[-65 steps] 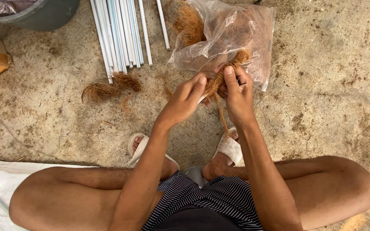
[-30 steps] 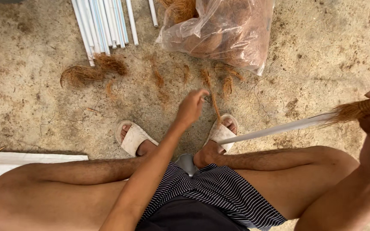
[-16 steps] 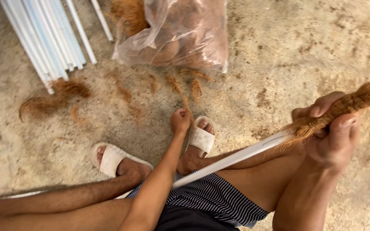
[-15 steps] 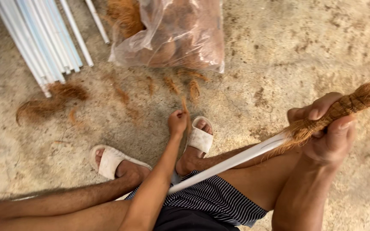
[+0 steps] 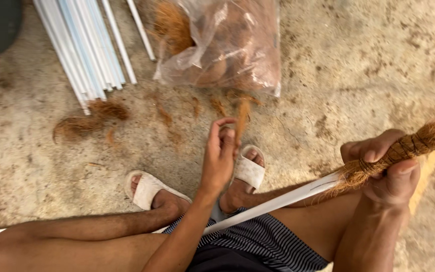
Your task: The person sits on the floor and wraps brown fibrous material around the end of a white plastic rod. They use a black tool to secure the fibers in place, repeatedly winding and tightening the material to form a broom head.
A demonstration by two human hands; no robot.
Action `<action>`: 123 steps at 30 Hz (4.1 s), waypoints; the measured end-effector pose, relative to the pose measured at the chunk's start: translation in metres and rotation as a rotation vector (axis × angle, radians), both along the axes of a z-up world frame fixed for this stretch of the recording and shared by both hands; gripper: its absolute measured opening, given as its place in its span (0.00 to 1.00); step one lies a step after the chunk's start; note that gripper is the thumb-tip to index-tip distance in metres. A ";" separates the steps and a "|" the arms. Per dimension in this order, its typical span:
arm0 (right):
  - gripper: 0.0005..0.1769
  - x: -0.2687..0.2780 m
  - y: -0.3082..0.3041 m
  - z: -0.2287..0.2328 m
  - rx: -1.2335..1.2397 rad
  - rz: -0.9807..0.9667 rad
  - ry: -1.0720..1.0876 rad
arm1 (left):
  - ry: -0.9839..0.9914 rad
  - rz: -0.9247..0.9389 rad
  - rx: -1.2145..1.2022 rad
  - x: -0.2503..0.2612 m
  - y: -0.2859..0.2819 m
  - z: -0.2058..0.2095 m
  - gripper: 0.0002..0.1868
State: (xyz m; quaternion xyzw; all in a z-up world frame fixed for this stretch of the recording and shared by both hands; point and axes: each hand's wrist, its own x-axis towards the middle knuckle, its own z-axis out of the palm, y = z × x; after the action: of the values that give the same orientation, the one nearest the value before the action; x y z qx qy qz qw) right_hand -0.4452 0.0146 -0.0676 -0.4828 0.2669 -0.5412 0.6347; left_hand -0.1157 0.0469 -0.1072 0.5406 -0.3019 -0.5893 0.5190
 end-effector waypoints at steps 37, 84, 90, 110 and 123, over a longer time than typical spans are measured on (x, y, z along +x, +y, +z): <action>0.17 0.069 -0.014 -0.013 0.022 -0.104 0.491 | -0.143 -0.087 -0.332 0.028 -0.002 0.064 0.18; 0.13 0.088 -0.014 0.004 -0.128 -0.156 0.579 | 0.015 -0.183 -0.242 0.018 -0.010 0.068 0.12; 0.12 0.085 -0.008 0.009 -0.154 -0.187 0.582 | 0.093 -0.214 -0.263 0.008 -0.012 0.070 0.12; 0.12 0.075 -0.001 0.003 -0.097 -0.148 0.507 | 0.040 -0.080 -0.226 0.005 -0.024 0.068 0.26; 0.13 0.077 -0.005 0.003 -0.104 -0.145 0.589 | 0.056 0.184 -0.285 0.050 -0.069 0.081 0.33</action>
State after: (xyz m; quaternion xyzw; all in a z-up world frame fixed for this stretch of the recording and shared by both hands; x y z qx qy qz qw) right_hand -0.3680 0.0096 -0.0650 -0.6304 0.4451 -0.4347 0.4643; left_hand -0.0656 -0.0225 -0.0260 0.4704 -0.3168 -0.5054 0.6504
